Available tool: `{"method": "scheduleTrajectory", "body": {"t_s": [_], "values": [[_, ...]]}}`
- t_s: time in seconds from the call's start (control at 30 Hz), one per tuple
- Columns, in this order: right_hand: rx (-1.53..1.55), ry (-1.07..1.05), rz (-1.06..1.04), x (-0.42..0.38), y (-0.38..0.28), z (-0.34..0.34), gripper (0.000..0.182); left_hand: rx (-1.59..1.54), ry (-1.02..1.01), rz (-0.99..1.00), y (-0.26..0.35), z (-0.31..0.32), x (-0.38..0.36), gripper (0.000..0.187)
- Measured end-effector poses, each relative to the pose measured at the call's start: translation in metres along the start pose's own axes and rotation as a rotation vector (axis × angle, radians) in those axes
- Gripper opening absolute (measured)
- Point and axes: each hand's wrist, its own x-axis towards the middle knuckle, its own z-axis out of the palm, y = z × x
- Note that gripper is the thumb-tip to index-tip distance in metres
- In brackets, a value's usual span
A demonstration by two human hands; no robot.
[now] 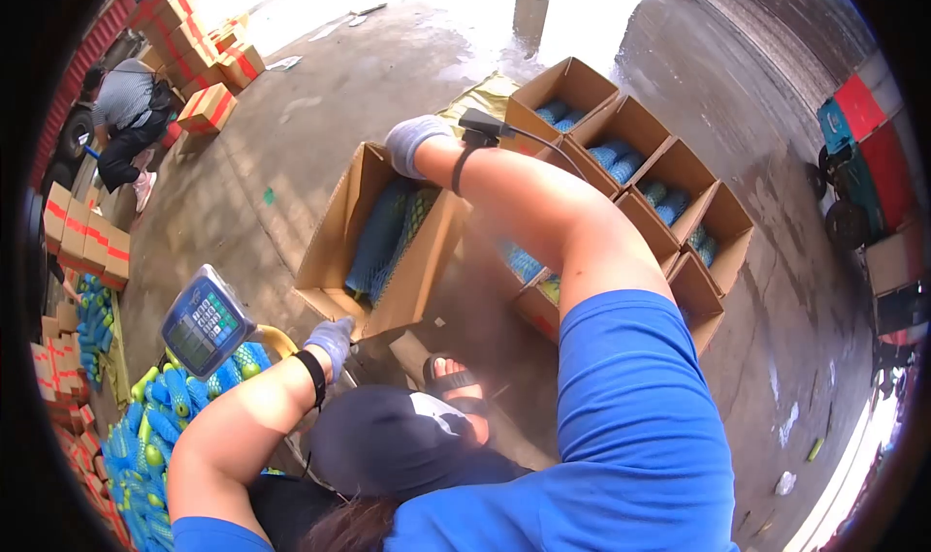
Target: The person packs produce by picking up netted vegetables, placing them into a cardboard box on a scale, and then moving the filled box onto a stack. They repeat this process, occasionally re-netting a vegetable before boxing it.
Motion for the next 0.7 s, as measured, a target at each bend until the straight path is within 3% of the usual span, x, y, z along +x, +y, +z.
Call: {"method": "scheduleTrajectory", "body": {"t_s": [0.07,0.1,0.13,0.2,0.27,0.3,0.33,0.4,0.43,0.47,0.53,0.57,0.6,0.63,0.7], "values": [[-0.054,0.003,0.051,0.008,0.041,0.020,0.028,0.108,-0.009,0.084,0.013,0.016,0.070,0.046],[0.070,0.092,0.140,0.001,0.057,0.026,0.027,0.145,-0.013,0.116,0.030,0.022,0.083,0.047],[0.006,0.038,0.213,0.003,0.072,0.030,0.027,0.182,-0.017,0.147,0.048,0.027,0.094,0.049],[0.003,0.014,0.284,0.006,0.104,0.043,0.027,0.066,-0.051,0.191,0.035,0.069,0.174,0.052],[-0.022,0.034,0.407,0.026,0.146,0.080,0.026,0.022,0.001,0.346,0.088,0.054,0.101,0.054],[-0.030,0.007,0.468,0.026,0.157,0.088,0.026,0.100,0.041,0.425,0.086,0.055,0.105,0.049],[-0.039,-0.013,0.523,0.025,0.163,0.092,0.025,0.098,0.038,0.410,0.078,0.050,0.104,0.049],[0.085,0.004,0.673,0.016,0.173,0.095,0.027,0.008,-0.216,0.476,0.048,0.026,0.096,0.041],[0.125,-0.030,0.742,0.018,0.169,0.090,0.029,0.071,-0.209,0.513,0.023,0.011,0.097,0.035],[0.096,0.092,0.745,0.020,0.156,0.093,0.027,0.139,-0.200,0.521,0.013,-0.015,0.071,0.033],[-0.271,0.658,0.532,0.029,0.111,0.110,0.029,0.155,-0.172,0.501,-0.025,-0.062,0.045,0.031],[-0.210,0.574,0.381,0.024,0.075,0.099,0.041,0.208,-0.139,0.544,-0.036,-0.087,0.024,0.031],[0.066,0.155,0.309,0.004,0.031,0.064,0.062,0.242,-0.081,0.513,-0.047,-0.111,0.000,0.031],[0.249,-0.166,0.270,-0.011,-0.008,0.040,0.074,0.068,-0.104,0.463,-0.066,-0.130,-0.015,0.030],[0.085,-0.380,0.113,-0.018,-0.055,0.050,0.076,0.226,0.033,0.503,-0.109,-0.172,-0.053,0.029]]}}
